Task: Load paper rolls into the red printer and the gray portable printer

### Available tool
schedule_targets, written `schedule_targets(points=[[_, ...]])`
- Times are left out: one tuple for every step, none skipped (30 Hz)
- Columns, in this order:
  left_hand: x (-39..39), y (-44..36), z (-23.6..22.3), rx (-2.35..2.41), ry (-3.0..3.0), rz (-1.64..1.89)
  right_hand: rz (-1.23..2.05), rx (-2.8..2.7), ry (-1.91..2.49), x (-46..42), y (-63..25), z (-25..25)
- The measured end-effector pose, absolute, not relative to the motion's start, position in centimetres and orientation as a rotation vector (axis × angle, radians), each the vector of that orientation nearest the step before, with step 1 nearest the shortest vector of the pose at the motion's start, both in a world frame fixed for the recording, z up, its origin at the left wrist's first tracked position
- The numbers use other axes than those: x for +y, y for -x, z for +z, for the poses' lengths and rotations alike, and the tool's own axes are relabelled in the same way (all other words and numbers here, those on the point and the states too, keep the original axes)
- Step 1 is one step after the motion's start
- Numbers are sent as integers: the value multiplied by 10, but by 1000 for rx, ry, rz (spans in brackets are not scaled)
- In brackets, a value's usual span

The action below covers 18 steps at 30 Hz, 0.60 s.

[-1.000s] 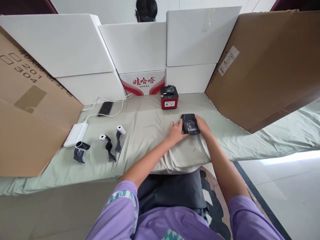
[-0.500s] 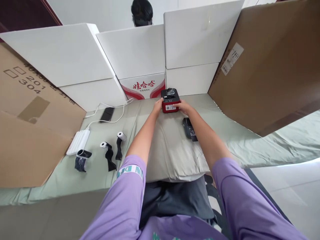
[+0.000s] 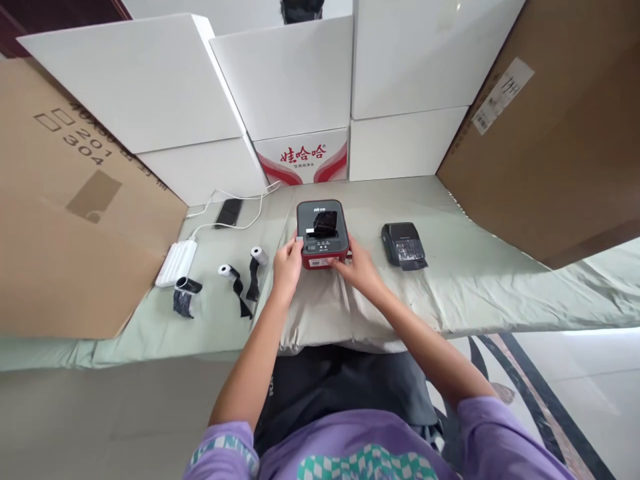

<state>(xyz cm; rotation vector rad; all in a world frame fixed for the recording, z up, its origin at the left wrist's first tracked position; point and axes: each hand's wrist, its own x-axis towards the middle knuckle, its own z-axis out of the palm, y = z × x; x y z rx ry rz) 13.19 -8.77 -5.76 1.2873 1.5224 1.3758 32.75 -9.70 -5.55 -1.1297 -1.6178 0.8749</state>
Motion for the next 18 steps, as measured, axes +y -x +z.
schedule_targets(points=[[-103,-127,-61,1536,-1283,1387,878,-1625,1128,-110,-321,-60],[-115,-124,-64,1545,-1267,1391,870,-1637,1129,-119,-316,-64],[-124,-122,-67,1554,-1245,1390,855,-1644,1132,-126,-312,-68],[-129,-121,-69,1557,-1220,1392,840,-1643,1138,-130,-309,-71],[-132,-121,-70,1550,-1193,1402,829,-1631,1146,-133,-308,-75],[-133,-121,-71,1530,-1165,1416,827,-1613,1151,-134,-307,-77],[-132,-122,-72,1507,-1135,1439,839,-1589,1152,-134,-307,-79],[-130,-124,-72,1483,-1099,1467,872,-1554,1152,-133,-308,-81],[-128,-125,-72,1463,-1054,1490,922,-1503,1152,-131,-309,-81],[-126,-127,-72,1445,-1002,1502,980,-1434,1153,-127,-311,-81],[-123,-128,-72,1431,-949,1504,1043,-1350,1154,-121,-312,-81],[-121,-129,-72,1420,-898,1498,1102,-1258,1154,-113,-313,-80],[-119,-130,-72,1409,-854,1488,1150,-1167,1155,-103,-314,-78],[-117,-130,-72,1396,-820,1480,1186,-1091,1153,-92,-314,-76],[-116,-130,-73,1387,-794,1479,1213,-1036,1146,-80,-312,-74],[-114,-130,-73,1382,-777,1480,1235,-997,1135,-67,-310,-72],[-114,-131,-73,1383,-765,1479,1248,-973,1120,-55,-307,-71],[-113,-131,-73,1388,-760,1474,1249,-966,1104,-44,-303,-70]])
